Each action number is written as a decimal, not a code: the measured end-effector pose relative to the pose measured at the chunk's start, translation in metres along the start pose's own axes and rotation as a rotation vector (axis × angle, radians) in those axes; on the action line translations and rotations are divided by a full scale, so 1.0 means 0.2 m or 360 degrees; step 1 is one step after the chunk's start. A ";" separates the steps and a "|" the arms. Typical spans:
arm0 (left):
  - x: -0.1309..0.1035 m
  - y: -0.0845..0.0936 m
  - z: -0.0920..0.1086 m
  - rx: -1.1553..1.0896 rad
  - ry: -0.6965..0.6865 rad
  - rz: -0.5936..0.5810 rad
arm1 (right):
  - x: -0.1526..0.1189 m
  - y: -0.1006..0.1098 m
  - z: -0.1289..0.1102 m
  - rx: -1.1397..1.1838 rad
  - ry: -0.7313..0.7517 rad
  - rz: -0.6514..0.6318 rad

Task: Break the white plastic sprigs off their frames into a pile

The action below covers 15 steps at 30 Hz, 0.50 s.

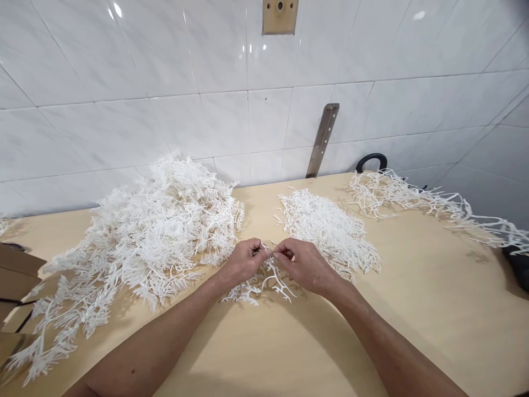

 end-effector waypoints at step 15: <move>0.01 0.03 0.00 0.0245 -0.0100 0.0195 | 0.00 -0.06 0.07 0.0043 0.0022 0.0127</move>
Point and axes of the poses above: each hand's wrist, its own x-axis towards the middle knuckle, its own y-axis out of the back of the hand, z = x × y, the point moved 10 cm from there along x, towards the middle knuckle, and after that the axes turned 15 degrees about y, right-handed, at the moved point
